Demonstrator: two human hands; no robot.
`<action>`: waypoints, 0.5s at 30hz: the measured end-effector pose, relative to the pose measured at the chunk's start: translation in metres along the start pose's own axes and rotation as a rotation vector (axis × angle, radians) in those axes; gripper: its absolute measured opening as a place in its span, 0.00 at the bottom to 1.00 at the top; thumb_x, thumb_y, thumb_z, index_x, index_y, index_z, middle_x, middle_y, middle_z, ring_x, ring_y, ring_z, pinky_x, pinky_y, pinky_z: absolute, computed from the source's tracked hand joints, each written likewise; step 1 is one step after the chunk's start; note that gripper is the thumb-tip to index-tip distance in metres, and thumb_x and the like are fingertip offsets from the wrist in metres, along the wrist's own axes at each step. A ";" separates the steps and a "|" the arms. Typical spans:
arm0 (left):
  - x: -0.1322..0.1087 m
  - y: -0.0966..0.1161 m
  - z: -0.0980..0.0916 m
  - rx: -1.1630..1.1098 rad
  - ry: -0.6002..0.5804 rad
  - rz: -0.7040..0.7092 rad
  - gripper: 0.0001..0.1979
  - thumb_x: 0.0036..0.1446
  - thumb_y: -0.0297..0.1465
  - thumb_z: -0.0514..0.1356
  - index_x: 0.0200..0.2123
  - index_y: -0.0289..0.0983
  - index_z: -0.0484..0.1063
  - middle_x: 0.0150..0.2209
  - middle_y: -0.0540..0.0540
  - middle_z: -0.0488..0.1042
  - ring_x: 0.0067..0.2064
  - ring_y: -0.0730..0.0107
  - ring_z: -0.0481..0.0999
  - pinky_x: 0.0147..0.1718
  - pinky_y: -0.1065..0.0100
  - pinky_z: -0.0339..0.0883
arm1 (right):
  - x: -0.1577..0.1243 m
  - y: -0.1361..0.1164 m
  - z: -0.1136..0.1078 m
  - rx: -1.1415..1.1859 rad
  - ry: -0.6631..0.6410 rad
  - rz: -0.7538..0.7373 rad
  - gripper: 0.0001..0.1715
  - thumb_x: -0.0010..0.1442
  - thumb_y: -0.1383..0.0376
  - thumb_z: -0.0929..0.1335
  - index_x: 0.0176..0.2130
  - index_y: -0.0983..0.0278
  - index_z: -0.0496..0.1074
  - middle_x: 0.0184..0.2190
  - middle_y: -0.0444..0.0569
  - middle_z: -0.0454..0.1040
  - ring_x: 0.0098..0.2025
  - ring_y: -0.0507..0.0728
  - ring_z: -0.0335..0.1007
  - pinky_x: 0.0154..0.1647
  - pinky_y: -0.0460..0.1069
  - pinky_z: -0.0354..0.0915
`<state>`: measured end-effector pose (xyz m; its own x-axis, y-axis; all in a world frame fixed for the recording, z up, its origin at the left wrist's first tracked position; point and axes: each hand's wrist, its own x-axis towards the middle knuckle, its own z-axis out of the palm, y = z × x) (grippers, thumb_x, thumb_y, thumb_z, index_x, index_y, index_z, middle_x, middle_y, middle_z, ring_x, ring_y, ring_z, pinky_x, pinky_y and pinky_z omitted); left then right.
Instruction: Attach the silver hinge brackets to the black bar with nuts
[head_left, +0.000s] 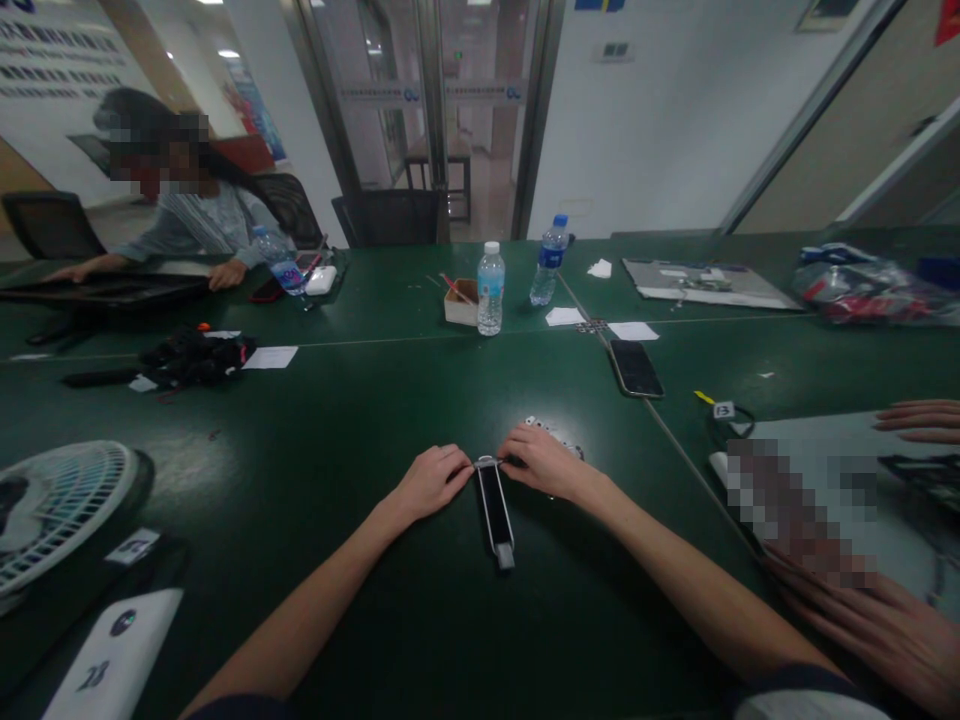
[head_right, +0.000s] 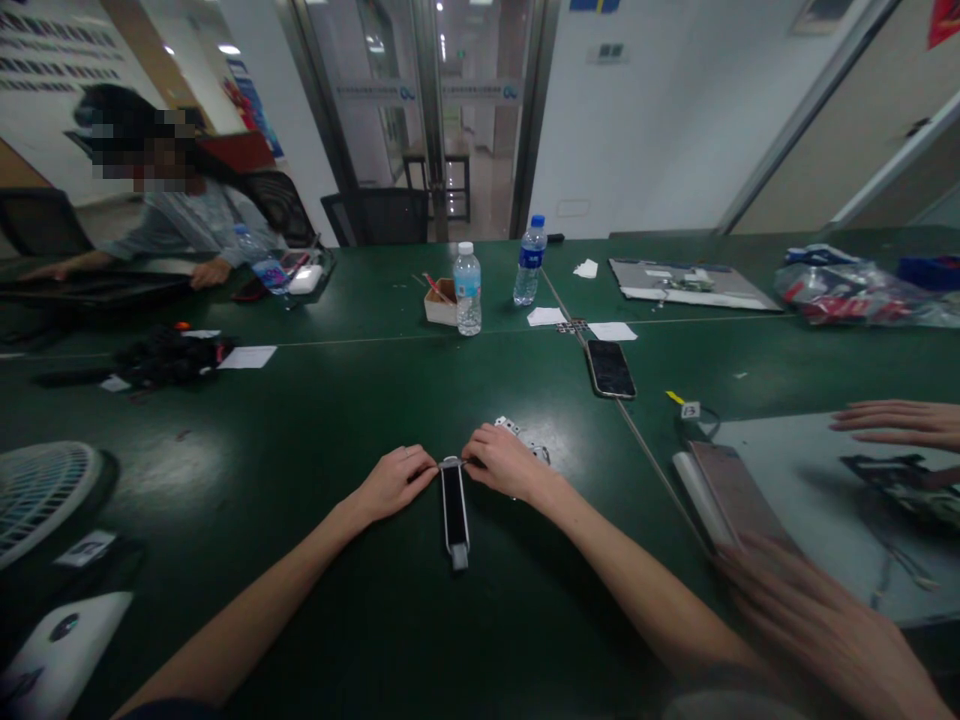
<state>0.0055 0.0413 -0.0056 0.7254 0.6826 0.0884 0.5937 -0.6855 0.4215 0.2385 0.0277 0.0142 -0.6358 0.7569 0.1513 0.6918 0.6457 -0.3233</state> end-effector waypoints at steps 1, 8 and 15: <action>0.000 0.000 0.000 0.000 0.000 0.001 0.11 0.66 0.32 0.49 0.37 0.36 0.70 0.35 0.47 0.71 0.35 0.67 0.71 0.35 0.66 0.65 | 0.000 0.000 0.000 0.002 -0.003 0.003 0.07 0.61 0.67 0.66 0.38 0.66 0.74 0.34 0.51 0.72 0.38 0.56 0.65 0.42 0.51 0.62; 0.000 -0.002 0.002 0.003 0.007 0.010 0.11 0.65 0.32 0.50 0.37 0.35 0.70 0.35 0.47 0.71 0.34 0.67 0.71 0.35 0.66 0.65 | 0.001 0.001 0.000 -0.007 -0.004 -0.002 0.07 0.60 0.68 0.67 0.38 0.67 0.74 0.34 0.50 0.73 0.38 0.56 0.66 0.41 0.51 0.62; 0.000 -0.002 0.001 -0.005 0.009 0.017 0.11 0.66 0.31 0.50 0.37 0.35 0.70 0.35 0.46 0.71 0.35 0.67 0.71 0.35 0.66 0.65 | 0.001 0.003 -0.004 -0.009 -0.033 -0.001 0.07 0.61 0.66 0.67 0.39 0.66 0.74 0.35 0.50 0.73 0.39 0.56 0.66 0.42 0.51 0.62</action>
<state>0.0047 0.0419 -0.0072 0.7321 0.6732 0.1037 0.5797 -0.6958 0.4241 0.2409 0.0304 0.0169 -0.6475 0.7525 0.1203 0.6941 0.6476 -0.3143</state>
